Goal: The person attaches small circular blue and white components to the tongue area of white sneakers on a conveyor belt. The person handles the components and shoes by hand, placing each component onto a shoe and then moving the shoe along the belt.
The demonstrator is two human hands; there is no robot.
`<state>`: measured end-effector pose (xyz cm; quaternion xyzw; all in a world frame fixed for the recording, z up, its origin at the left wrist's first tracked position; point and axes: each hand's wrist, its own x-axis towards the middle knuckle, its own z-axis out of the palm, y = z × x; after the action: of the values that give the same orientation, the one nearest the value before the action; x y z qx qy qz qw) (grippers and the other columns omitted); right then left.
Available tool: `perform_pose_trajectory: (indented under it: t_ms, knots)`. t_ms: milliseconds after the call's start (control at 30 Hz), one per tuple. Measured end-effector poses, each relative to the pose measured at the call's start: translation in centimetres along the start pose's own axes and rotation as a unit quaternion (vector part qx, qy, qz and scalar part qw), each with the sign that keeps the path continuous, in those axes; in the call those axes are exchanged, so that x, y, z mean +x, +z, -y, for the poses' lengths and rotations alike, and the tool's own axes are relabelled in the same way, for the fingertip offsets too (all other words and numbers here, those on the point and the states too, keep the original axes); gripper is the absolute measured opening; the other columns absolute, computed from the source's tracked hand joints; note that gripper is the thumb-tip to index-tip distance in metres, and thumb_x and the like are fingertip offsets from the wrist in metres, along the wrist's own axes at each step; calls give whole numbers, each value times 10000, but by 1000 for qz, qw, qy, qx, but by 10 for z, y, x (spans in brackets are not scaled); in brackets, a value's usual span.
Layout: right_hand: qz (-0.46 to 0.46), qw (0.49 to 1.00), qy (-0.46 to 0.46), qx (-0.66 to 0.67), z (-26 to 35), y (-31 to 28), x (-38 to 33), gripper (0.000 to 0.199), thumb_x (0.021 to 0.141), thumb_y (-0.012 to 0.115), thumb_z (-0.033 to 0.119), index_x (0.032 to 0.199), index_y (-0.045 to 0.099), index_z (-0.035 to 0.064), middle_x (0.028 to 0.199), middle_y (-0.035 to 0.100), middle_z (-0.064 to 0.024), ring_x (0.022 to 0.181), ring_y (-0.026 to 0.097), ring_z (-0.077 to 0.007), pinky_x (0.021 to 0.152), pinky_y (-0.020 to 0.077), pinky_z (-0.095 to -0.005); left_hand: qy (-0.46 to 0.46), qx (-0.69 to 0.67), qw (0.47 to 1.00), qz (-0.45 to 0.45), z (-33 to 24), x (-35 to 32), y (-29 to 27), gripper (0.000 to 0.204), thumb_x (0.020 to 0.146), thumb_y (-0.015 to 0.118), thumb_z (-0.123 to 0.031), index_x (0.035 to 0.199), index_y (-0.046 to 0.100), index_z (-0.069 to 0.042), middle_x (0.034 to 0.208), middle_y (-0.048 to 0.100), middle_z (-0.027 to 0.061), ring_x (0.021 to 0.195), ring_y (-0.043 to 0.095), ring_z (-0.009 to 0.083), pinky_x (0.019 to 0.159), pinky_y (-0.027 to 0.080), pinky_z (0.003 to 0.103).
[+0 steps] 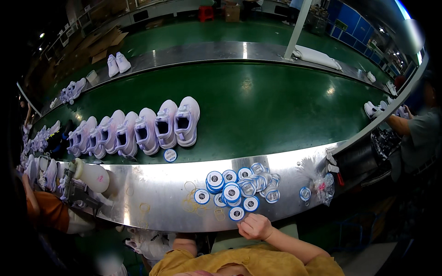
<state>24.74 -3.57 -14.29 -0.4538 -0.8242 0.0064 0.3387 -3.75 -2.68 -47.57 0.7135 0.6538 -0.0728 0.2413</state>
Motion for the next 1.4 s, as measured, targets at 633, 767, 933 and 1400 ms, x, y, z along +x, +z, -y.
perform_pose_trajectory:
  t_ms: [633, 767, 933, 1400]
  knots:
    - [-21, 1000, -15, 10, -5, 1, -5, 161, 669, 676, 39, 637, 523, 74, 616, 488, -35, 527, 514, -197, 449, 416, -291, 10, -23, 999, 21, -10, -28, 7, 307, 903, 542, -277, 1110, 644, -74, 1019, 659, 184, 937, 625, 319, 816, 492, 400]
    - [-29, 1000, -7, 5, -8, -3, -18, 154, 670, 668, 69, 660, 515, 85, 647, 478, -31, 567, 514, -196, 474, 417, -285, 5, -140, 990, -31, -31, -65, -13, 302, 905, 543, -275, 1103, 648, -73, 1002, 667, 186, 921, 631, 319, 808, 495, 397]
    - [-29, 998, -12, 52, -8, -12, -15, 171, 682, 671, 77, 657, 502, 87, 650, 477, -30, 584, 521, -206, 492, 432, -297, 97, -330, 921, -181, -108, -169, -169, 153, 835, 635, -115, 925, 616, 8, 832, 643, 175, 739, 607, 342, 669, 480, 383]
    - [42, 996, 64, -41, -91, -56, 46, 320, 737, 704, 183, 1023, 619, 67, 1048, 596, -112, 1115, 479, -303, 908, 384, -451, 287, -293, 851, -328, -229, -152, -262, 170, 779, 625, 75, 936, 596, 15, 833, 610, 151, 714, 569, 306, 644, 463, 361]
